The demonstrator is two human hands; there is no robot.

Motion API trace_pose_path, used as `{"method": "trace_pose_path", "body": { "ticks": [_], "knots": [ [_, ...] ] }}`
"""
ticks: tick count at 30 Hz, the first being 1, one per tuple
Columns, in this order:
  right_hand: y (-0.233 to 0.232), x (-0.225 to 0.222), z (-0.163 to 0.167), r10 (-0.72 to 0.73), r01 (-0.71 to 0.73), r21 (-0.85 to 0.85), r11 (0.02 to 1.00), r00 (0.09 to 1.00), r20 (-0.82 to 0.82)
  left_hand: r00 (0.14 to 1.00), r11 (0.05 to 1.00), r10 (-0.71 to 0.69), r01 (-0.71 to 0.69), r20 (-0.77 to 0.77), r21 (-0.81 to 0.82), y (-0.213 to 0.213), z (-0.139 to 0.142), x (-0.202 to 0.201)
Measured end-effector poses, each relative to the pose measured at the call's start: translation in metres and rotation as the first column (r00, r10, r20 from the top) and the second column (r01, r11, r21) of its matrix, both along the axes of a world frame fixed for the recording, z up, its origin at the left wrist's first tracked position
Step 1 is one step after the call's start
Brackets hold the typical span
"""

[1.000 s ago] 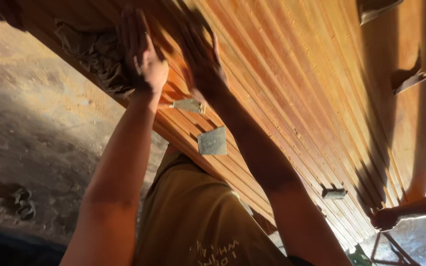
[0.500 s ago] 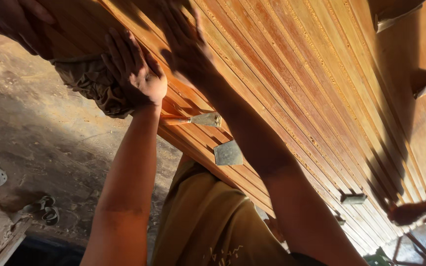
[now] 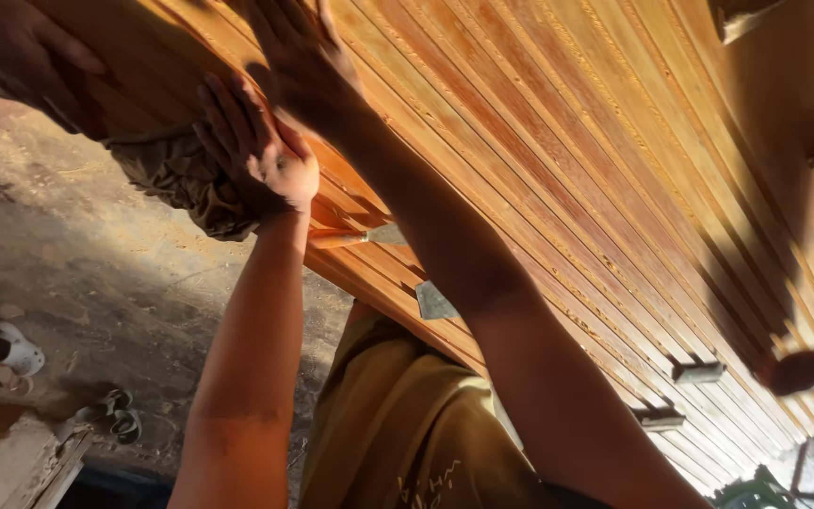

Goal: The person sands a large wooden tabletop using a sanding block and a scraper, then wipes the surface with a cloth. The person repeats this cycle of scraping, sanding, and wiping across different sections of the table.

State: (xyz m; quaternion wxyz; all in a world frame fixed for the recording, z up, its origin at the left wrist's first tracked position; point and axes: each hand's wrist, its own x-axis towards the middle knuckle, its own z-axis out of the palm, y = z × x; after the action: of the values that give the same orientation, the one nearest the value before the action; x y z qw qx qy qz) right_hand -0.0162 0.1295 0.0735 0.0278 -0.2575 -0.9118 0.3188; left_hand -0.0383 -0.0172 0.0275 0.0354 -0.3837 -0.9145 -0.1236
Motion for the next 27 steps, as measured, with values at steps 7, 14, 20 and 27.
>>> {"method": "trace_pose_path", "body": {
  "ticks": [7, 14, 20, 27],
  "knots": [
    [-0.068, 0.258, 0.037, -0.130, 0.122, 0.045, 0.991, 0.943, 0.307, 1.000, 0.987, -0.001, 0.006, 0.028, -0.160, -0.002, 0.007, 0.001],
    [-0.042, 0.160, -0.026, -0.057, 0.038, 0.090, 0.995, 0.973, 0.224, 0.999, 0.978, 0.007, 0.004, 0.051, -0.209, -0.004, 0.001, 0.000],
    [-0.058, 0.245, -0.004, -0.011, -0.032, 0.133, 0.991, 0.950, 0.311, 0.995, 0.999, -0.012, 0.008, -0.095, -0.051, -0.002, -0.005, 0.001],
    [-0.050, 0.190, -0.004, -0.049, 0.016, 0.087, 0.996, 0.921, 0.385, 0.993, 0.999, 0.011, -0.016, -0.114, -0.039, -0.003, -0.028, -0.005]
  ]
}}
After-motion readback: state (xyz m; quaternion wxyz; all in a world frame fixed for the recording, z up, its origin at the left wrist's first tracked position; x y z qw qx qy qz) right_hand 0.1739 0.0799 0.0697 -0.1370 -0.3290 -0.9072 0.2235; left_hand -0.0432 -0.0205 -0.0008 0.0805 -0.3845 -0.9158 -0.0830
